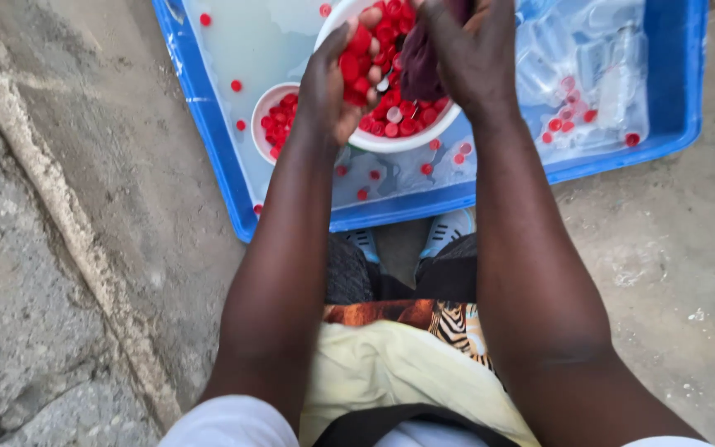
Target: Cleaning and drying red plastic bottle caps using a cloth.
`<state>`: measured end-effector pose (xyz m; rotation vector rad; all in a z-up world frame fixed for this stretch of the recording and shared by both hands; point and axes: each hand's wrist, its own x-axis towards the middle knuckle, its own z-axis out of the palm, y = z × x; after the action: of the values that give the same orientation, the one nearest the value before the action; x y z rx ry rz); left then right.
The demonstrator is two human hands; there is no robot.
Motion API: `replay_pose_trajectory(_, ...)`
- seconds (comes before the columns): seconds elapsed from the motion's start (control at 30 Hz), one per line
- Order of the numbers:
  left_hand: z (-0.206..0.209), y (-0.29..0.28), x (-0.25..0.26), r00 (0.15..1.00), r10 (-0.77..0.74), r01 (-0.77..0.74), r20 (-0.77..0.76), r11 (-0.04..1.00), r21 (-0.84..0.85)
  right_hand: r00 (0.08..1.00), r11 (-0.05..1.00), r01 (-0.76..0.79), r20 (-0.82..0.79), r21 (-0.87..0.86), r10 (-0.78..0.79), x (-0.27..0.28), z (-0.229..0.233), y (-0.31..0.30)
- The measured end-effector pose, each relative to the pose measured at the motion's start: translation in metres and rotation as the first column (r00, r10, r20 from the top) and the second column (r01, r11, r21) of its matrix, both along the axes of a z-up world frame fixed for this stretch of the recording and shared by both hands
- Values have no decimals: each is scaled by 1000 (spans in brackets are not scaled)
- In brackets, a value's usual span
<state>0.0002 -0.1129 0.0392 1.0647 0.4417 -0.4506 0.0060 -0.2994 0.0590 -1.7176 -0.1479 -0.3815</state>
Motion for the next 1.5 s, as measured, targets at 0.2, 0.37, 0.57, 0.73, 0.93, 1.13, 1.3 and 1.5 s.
replay_pose_trajectory(0.2, 23, -11, -29, 970, 113, -156, 213, 968, 196, 924, 922, -379, 23, -79, 382, -14, 29, 16)
replay_pose_trajectory(0.37, -8, -11, -16, 980, 80, -93, 184, 994, 63, 879, 875, -476, -71, -87, 471, -8, 8, 19)
replay_pose_trajectory(0.57, -21, -6, -4, 992, 85, -43, 96, 925, -377, 951, 937, -307, -79, -163, 298, -7, 11, 31)
replay_pose_trajectory(0.73, -22, -5, 1, 977, 166, -102, 131, 913, -395, 974, 982, -176, -134, 60, 183, -12, 15, 54)
replay_pose_trajectory(0.93, -26, -10, 2, 972, 169, -57, 164, 843, -535, 992, 1000, 7, -128, 24, -4, -8, -6, 49)
replay_pose_trajectory(1.13, -35, -30, 1, 953, 257, -131, 162, 829, -544, 974, 993, 43, -224, 106, -18, -10, 5, 54)
replay_pose_trajectory(1.3, -26, -26, 1, 967, 215, -143, 137, 901, -409, 985, 997, 14, -172, 80, 0, -6, 0, 44)
replay_pose_trajectory(1.5, -38, -9, 13, 970, 193, -124, 145, 914, -385, 979, 988, -142, -158, -56, 131, -1, 14, 37)
